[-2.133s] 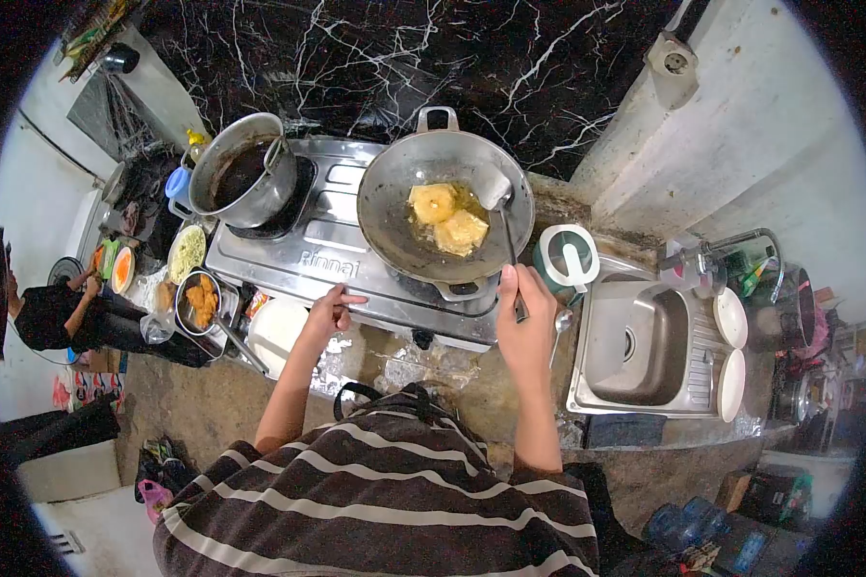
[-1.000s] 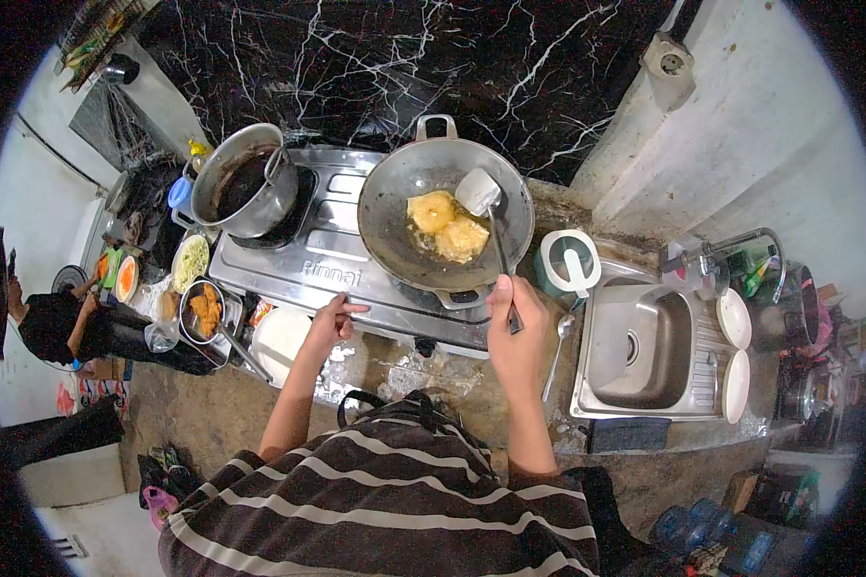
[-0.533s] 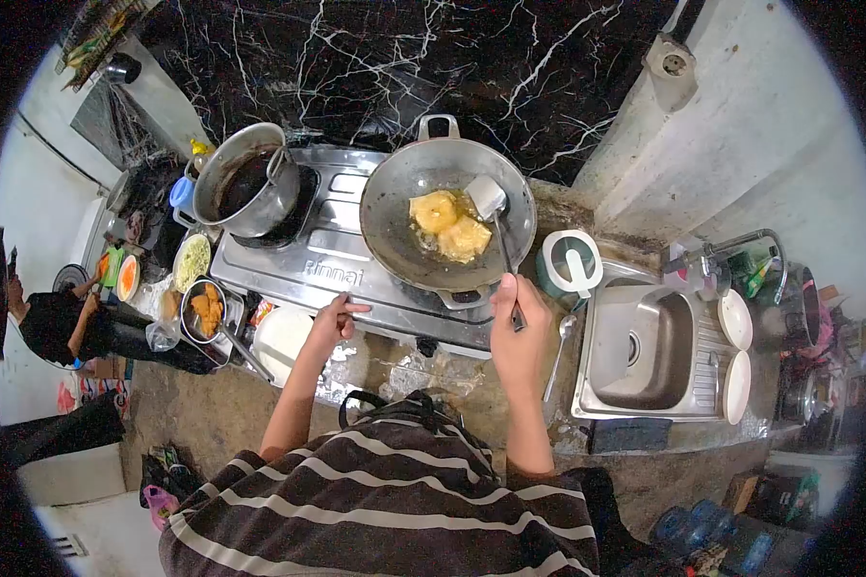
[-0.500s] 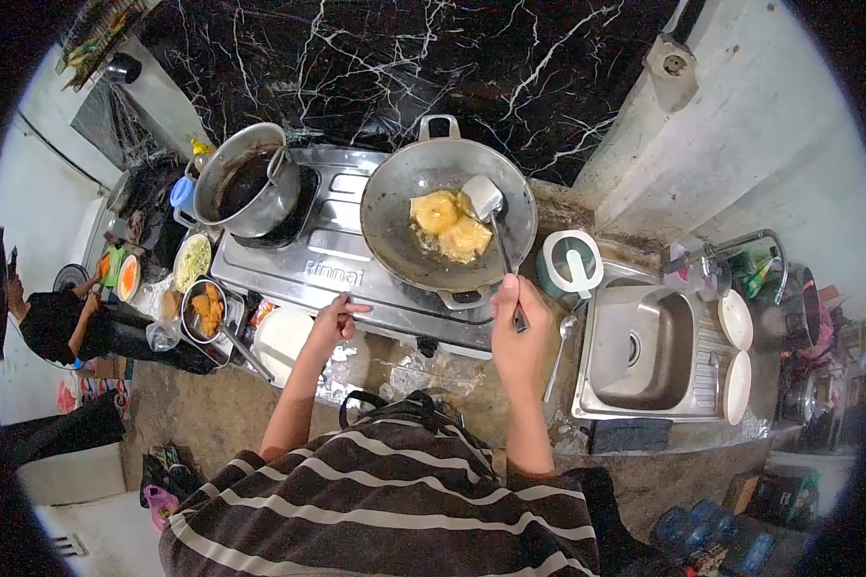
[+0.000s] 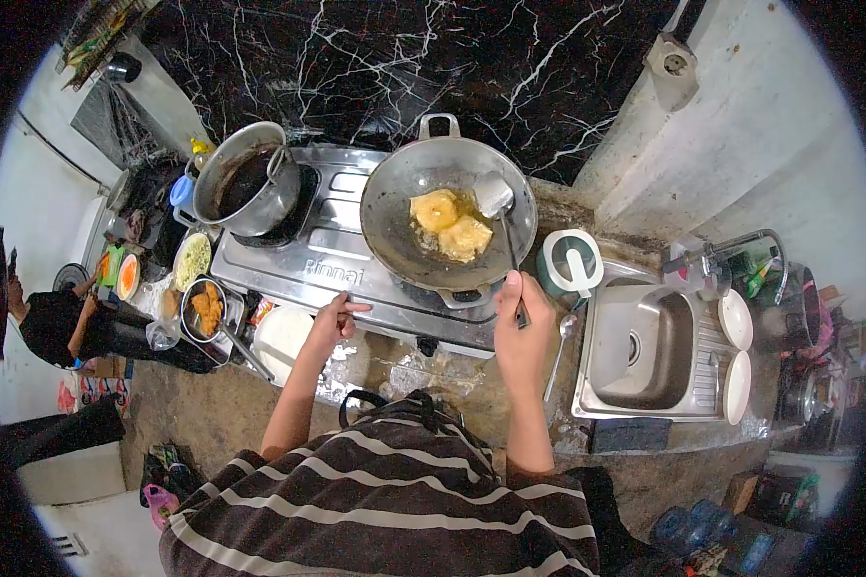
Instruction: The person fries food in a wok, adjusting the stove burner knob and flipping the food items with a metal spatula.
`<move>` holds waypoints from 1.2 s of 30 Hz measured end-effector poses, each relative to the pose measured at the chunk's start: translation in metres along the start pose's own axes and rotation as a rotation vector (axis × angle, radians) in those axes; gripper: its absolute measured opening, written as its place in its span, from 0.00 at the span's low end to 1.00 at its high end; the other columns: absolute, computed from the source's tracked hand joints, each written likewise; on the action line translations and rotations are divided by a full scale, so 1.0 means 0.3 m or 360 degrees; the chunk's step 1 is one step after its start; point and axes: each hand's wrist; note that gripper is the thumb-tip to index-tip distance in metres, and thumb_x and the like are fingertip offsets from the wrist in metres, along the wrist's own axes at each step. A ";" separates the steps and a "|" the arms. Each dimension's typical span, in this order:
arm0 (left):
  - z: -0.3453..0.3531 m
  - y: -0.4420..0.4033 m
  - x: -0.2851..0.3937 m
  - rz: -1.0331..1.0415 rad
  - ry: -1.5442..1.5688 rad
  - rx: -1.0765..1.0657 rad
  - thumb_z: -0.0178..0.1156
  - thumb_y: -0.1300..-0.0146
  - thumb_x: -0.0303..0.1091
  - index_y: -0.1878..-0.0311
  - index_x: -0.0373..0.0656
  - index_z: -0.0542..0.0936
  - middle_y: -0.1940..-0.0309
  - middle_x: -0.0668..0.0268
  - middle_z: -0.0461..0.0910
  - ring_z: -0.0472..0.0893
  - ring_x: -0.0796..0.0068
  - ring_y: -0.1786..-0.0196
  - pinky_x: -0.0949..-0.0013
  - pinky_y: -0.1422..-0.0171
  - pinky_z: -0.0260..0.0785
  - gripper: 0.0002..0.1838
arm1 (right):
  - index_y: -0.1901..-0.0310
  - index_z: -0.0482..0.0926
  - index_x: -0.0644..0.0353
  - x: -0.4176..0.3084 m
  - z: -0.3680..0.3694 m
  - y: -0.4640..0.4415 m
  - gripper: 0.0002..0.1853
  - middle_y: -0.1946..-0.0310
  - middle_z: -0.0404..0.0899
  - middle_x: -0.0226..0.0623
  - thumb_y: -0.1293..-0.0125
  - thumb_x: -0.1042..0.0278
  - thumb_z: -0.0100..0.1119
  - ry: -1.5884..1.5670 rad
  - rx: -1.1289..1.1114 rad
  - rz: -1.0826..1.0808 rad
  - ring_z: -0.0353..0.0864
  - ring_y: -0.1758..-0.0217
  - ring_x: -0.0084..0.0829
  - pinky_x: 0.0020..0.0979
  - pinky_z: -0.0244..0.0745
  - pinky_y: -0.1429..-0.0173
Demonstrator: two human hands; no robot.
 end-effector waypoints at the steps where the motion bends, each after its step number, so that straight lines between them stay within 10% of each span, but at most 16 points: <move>1: 0.003 0.004 0.006 -0.0009 0.0009 -0.0005 0.39 0.25 0.48 0.57 0.31 0.83 0.90 0.73 0.60 0.59 0.80 0.85 0.75 0.77 0.51 0.29 | 0.71 0.71 0.68 0.004 -0.002 -0.001 0.20 0.80 0.71 0.33 0.25 0.59 0.46 -0.0001 0.0000 -0.0001 0.71 0.75 0.24 0.28 0.66 0.67; 36: -0.040 -0.047 -0.043 0.0001 0.0006 -0.0056 0.40 0.26 0.54 0.56 0.34 0.84 0.90 0.73 0.64 0.62 0.80 0.85 0.75 0.77 0.55 0.32 | 0.71 0.72 0.67 0.025 -0.040 0.047 0.20 0.78 0.71 0.30 0.25 0.59 0.48 -0.0129 0.0000 0.0044 0.68 0.74 0.19 0.24 0.63 0.68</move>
Point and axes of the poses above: each hand's wrist, its own y-axis away from the middle knuckle, its own z-axis out of the palm, x = y × z
